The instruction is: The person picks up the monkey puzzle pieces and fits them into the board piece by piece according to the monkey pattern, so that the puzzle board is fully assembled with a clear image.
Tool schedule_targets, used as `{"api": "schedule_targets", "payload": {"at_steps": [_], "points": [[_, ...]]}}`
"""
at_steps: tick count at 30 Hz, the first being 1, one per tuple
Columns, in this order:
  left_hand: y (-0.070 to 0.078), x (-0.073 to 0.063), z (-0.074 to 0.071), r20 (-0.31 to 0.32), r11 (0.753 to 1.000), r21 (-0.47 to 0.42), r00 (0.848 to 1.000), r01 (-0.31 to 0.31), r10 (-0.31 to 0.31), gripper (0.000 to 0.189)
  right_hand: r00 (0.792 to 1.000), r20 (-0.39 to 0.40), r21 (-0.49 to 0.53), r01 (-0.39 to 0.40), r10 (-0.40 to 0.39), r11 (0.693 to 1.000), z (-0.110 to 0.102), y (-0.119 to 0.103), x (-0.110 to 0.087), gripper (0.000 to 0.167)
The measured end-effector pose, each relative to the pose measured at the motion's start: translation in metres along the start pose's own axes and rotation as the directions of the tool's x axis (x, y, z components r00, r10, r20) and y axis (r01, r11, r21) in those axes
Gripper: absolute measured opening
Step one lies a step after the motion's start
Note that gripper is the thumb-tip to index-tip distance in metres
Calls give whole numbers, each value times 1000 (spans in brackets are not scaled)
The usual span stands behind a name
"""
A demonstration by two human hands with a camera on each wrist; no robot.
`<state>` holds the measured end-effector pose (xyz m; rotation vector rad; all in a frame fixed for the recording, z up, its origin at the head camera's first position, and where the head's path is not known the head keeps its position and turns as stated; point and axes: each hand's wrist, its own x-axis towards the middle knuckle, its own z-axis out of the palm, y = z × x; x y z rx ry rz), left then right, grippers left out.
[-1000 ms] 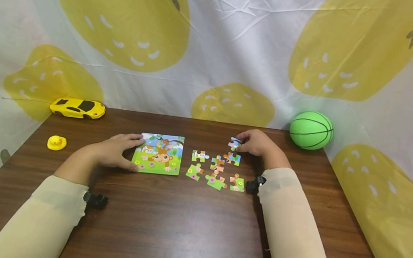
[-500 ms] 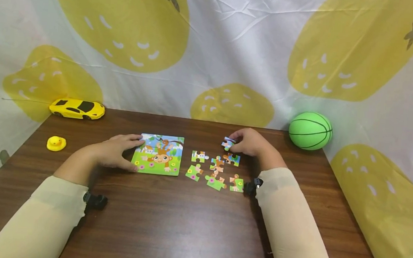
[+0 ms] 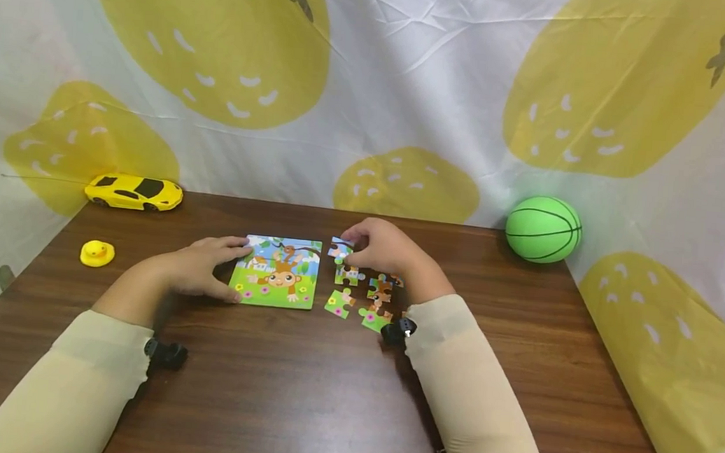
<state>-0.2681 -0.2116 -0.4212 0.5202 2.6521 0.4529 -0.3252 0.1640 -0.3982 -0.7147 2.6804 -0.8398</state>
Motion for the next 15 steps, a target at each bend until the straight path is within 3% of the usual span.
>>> {"api": "schedule_targets", "payload": {"at_steps": [15], "points": [[-3,0,-2,-12,1000,2,1000,-8,8,106,994,112,-33,10,-6,999,32,-42,46,46]]}}
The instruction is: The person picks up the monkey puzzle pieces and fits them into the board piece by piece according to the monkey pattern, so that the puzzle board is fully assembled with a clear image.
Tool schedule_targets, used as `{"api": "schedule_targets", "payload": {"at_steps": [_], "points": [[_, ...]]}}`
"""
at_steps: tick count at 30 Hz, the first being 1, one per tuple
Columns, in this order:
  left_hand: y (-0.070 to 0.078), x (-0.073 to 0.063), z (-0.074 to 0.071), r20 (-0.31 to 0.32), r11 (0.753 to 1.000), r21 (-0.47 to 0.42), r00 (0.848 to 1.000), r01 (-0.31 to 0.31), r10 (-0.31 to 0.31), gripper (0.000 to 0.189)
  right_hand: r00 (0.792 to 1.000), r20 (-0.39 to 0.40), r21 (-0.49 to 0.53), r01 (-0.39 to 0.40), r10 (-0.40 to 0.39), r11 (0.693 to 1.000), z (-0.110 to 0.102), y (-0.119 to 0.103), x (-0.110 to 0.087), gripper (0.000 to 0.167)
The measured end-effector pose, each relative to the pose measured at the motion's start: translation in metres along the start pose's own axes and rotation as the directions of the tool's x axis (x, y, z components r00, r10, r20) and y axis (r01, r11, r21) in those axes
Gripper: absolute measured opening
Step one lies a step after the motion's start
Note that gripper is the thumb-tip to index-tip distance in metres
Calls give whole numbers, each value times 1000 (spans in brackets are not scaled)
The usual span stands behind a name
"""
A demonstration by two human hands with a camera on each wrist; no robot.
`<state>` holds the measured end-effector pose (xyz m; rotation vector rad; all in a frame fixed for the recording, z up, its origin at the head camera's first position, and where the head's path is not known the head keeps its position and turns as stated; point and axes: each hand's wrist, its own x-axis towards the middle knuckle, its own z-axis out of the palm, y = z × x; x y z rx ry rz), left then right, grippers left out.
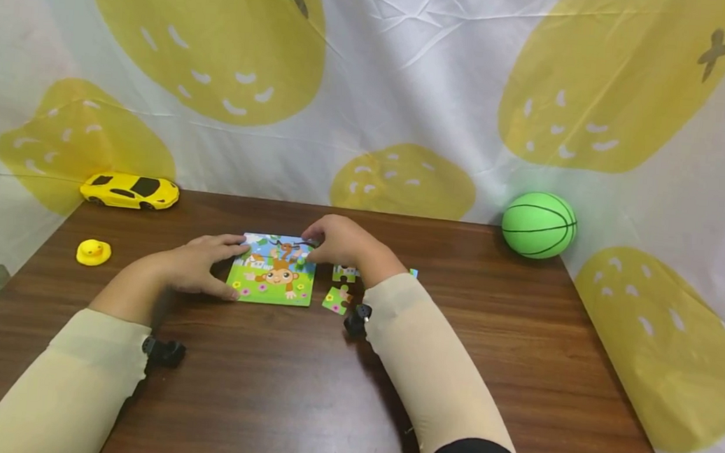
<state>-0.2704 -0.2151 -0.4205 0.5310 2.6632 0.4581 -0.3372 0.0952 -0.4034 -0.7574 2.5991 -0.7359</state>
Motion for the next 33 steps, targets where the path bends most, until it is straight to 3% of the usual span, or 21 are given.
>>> {"api": "schedule_targets", "payload": {"at_steps": [16,33], "points": [[-1,2,0,6,1000,2,1000,9,-9,108,998,14,-49,-53,54,997,9,-3,16,33],[-3,3,1,2,1000,10,1000,1,-1,108,999,32,-110,-1,5,994,11,-5,21,40]]}}
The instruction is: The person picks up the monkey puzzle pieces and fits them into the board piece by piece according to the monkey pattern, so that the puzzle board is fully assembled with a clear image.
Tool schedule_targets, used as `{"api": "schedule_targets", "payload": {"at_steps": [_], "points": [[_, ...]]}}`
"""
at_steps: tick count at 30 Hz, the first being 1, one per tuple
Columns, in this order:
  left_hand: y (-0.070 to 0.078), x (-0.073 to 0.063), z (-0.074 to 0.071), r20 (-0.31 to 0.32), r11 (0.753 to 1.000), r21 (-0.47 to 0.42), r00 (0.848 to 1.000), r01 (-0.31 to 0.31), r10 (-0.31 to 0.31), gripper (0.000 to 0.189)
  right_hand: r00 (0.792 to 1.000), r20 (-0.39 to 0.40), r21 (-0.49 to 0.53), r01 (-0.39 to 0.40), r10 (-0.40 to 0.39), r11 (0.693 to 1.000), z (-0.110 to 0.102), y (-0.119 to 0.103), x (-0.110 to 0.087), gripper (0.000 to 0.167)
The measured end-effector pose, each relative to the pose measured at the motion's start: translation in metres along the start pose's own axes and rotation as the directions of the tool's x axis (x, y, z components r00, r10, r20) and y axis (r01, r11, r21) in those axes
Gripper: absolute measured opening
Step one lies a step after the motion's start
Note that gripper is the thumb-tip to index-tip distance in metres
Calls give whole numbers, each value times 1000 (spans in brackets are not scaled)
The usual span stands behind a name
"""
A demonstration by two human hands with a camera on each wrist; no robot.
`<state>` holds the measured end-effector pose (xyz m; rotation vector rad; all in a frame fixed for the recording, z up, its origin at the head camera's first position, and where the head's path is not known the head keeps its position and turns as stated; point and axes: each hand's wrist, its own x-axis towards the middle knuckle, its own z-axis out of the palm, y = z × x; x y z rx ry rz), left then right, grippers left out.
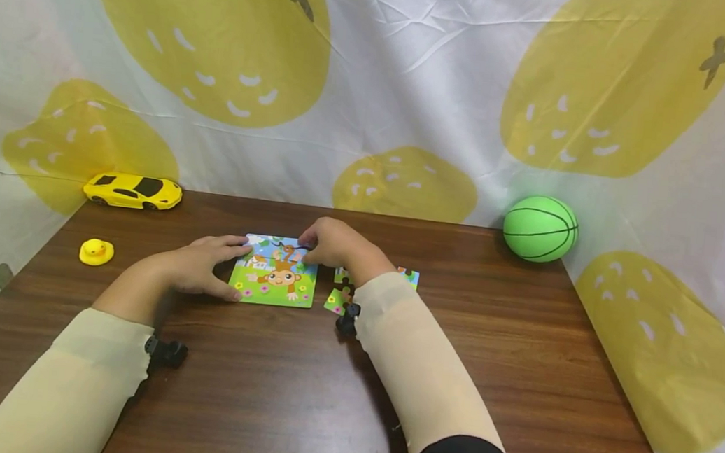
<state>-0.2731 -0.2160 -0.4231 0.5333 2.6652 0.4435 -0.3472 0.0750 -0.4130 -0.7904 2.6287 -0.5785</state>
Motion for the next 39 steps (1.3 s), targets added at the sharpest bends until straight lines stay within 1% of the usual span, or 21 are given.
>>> {"api": "schedule_targets", "payload": {"at_steps": [7,15,23,28,31,39], "points": [[1,0,-1,8,1000,-9,1000,8,-8,108,1000,10,-33,2,-2,999,-1,0,1,38],[1,-1,0,-1,1000,-6,1000,2,-2,107,1000,19,-43,-23,23,999,-1,-3,0,36],[2,-2,0,5,1000,-11,1000,5,-5,107,1000,20,-106,-19,21,994,-1,-5,0,36],[2,-2,-2,4,1000,-8,1000,12,-12,106,1000,2,-80,-11,11,997,0,-8,3,35],[2,-2,-2,5,1000,-7,1000,15,-15,106,1000,-14,-70,-8,7,998,0,-10,4,40],[2,0,-1,9,1000,-14,1000,18,-18,106,999,-33,-49,34,-36,998,4,-9,6,40]]}}
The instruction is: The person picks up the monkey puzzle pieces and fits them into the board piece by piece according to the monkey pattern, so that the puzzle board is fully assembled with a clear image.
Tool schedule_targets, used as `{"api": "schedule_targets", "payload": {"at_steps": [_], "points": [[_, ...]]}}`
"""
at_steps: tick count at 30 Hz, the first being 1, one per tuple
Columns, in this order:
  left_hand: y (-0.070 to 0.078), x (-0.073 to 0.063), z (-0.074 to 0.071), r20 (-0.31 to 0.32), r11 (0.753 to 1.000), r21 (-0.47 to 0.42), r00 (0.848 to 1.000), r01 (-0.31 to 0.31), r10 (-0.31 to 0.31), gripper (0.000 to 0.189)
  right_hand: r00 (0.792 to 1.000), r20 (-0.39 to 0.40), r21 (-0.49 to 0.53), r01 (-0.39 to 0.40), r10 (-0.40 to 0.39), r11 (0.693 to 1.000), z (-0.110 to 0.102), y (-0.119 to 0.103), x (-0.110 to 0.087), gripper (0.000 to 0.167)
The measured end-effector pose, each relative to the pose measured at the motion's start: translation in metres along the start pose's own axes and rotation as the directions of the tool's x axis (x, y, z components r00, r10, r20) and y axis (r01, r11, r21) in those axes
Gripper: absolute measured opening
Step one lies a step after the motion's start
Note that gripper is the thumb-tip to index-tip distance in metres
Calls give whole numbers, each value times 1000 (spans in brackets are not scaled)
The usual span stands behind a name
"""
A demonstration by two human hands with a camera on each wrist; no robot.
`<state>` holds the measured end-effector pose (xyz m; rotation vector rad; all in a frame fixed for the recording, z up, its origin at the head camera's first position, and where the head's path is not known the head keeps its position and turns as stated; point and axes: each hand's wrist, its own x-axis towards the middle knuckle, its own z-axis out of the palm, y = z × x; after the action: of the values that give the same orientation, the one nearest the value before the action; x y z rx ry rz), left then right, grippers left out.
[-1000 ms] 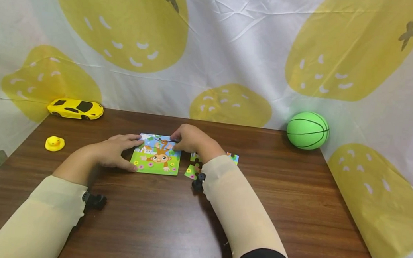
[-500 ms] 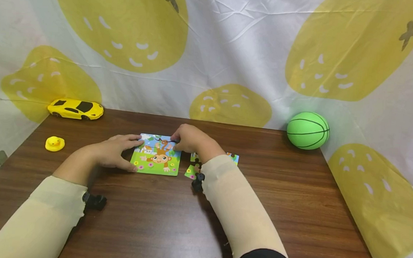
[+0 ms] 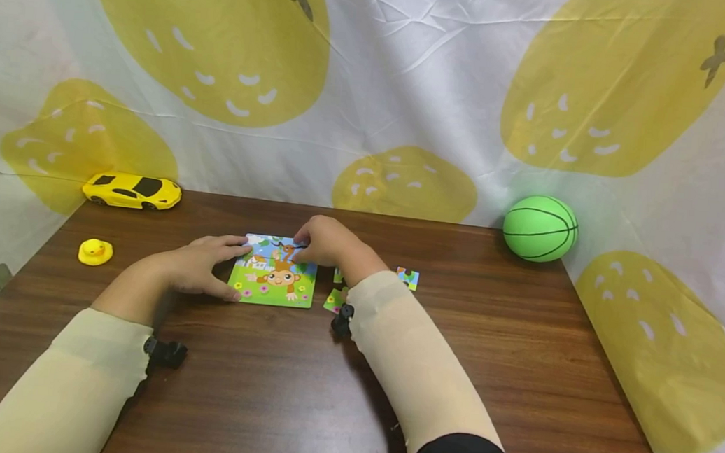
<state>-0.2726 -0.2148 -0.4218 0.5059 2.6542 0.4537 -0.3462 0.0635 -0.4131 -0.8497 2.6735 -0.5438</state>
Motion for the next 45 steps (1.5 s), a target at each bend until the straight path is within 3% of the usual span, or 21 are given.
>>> {"api": "schedule_targets", "payload": {"at_steps": [19,29,40,45], "points": [[-1,0,0,1,1000,-9,1000,2,-2,108,1000,17,-88,-18,20,996,-1,-8,2,37],[-1,0,1,8,1000,-17,1000,11,-10,109,999,34,-82,-23,26,996,-2,-8,2,34],[1,-1,0,1,1000,-11,1000,-4,4,107,997,68,-122,-25,34,992,-9,-4,-7,31],[0,-2,0,-3,1000,-7,1000,-6,6,106,998,26,-58,-55,56,997,-14,-2,-16,34]]}}
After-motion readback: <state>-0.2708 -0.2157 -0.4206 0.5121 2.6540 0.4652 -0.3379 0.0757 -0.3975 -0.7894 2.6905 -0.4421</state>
